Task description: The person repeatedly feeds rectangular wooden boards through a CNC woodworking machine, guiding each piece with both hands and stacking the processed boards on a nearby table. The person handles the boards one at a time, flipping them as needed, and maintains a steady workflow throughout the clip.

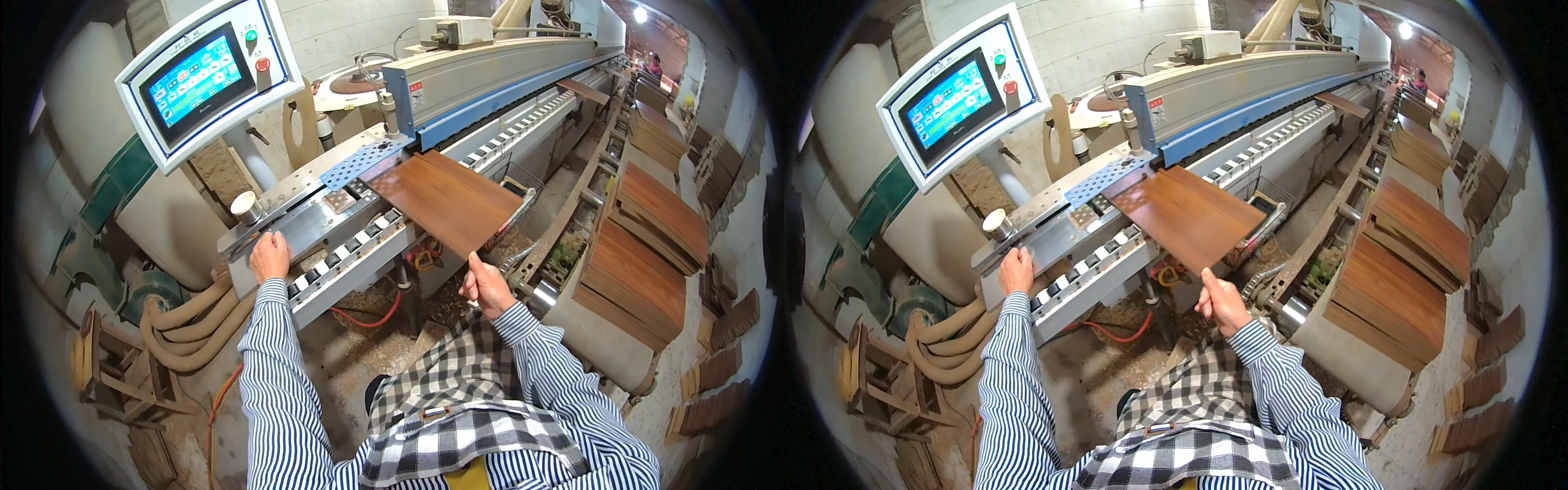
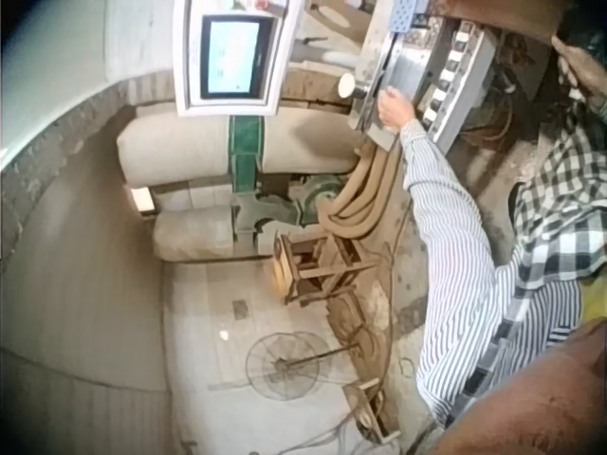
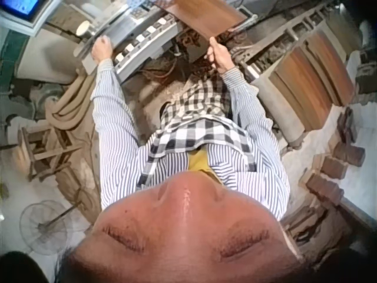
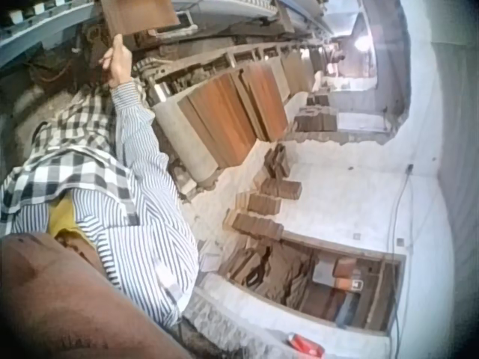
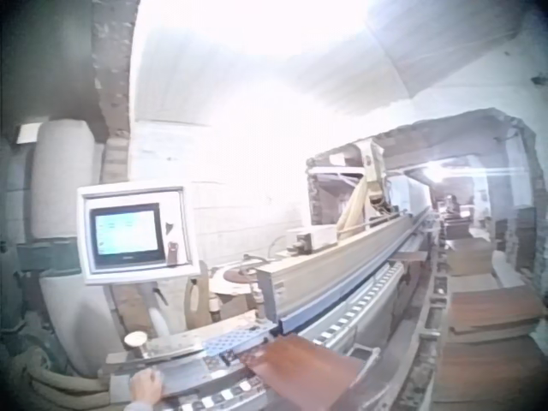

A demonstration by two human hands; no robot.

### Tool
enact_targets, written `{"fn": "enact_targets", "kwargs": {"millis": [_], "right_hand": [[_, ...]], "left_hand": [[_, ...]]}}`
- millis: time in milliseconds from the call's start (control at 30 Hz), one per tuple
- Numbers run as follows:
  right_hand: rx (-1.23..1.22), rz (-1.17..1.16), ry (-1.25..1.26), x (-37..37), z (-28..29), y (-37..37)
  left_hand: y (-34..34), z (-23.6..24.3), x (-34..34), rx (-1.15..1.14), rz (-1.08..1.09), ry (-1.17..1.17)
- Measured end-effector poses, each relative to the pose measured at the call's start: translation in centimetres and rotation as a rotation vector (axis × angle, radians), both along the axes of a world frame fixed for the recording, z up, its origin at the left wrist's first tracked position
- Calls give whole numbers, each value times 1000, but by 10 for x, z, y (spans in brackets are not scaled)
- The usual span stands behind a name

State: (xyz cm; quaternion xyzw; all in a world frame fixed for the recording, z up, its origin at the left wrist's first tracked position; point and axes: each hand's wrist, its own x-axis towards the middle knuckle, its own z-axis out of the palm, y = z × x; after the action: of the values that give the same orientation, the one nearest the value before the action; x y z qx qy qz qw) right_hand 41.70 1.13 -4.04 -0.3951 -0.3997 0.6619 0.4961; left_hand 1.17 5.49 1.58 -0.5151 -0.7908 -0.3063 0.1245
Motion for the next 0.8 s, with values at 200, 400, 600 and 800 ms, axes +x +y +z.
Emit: {"fn": "enact_targets", "kwargs": {"millis": [200,400,600,800], "right_hand": [[-97,-185,48,45,5,21],[93,-612,-152,181,-15,-28],[58,-1532,-410,379,-52,-145],[-262,-1583,-551,448,-52,-192]], "left_hand": [[15,-18,-14,40,-31,64],[14,-20,-20,55,-95,32],[18,-20,-20,48,-73,81],[17,-21,-22,46,-69,90]]}}
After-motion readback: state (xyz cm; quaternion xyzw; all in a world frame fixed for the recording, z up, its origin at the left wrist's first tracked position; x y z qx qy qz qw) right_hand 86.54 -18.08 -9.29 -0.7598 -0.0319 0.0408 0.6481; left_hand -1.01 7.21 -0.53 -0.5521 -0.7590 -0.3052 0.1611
